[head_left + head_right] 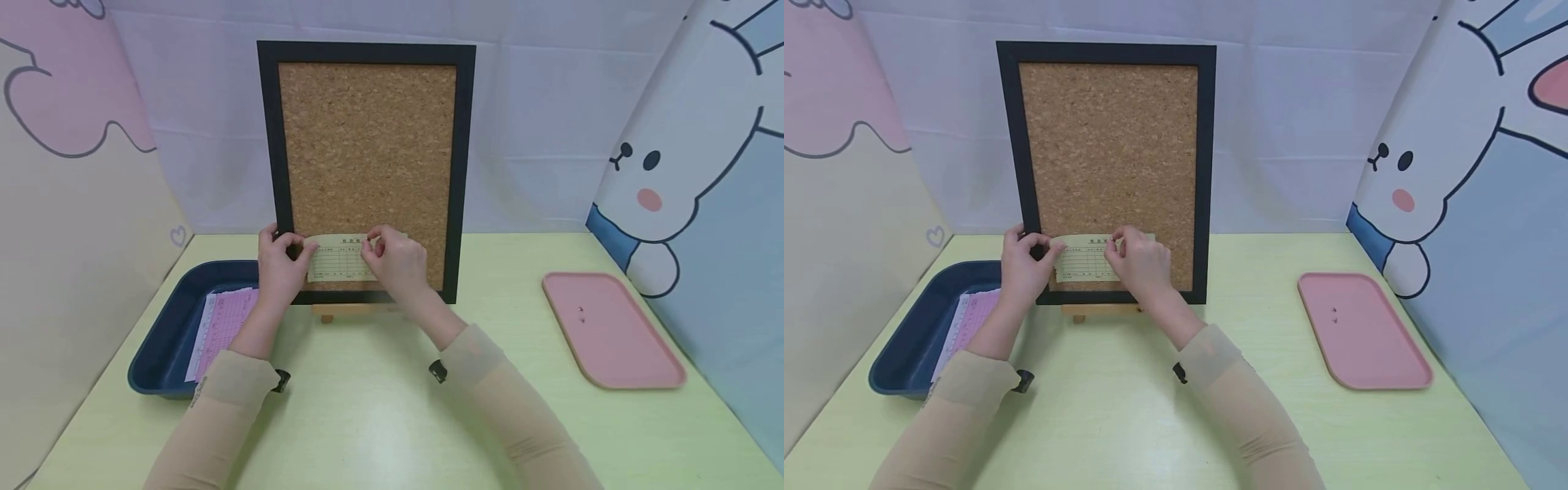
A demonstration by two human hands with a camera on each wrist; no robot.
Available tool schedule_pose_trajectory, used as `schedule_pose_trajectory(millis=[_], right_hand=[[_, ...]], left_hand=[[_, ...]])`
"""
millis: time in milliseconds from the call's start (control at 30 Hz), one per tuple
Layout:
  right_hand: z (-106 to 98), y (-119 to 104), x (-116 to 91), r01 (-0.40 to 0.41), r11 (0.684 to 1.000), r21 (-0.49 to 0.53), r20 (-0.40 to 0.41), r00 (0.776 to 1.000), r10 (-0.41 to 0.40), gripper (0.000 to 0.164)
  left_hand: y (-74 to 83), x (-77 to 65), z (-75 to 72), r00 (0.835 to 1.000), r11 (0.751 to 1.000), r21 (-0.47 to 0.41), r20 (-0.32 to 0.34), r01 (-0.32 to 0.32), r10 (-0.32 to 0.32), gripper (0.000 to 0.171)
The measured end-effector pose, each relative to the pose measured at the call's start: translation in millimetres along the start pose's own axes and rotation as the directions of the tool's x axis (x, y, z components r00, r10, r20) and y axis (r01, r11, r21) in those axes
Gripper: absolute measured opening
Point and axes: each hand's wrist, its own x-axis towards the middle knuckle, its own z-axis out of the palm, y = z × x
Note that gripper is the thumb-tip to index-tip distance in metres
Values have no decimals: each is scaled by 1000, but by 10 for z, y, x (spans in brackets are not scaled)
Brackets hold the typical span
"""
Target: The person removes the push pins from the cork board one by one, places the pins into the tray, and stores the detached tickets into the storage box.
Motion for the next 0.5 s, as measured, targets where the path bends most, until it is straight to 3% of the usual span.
schedule_pose_trajectory(millis=[500], right_hand=[[-348, 47, 68, 76, 992, 98, -10, 997, -75, 9]], left_hand=[[154, -49, -201, 999, 999, 9, -6, 36, -36, 26]])
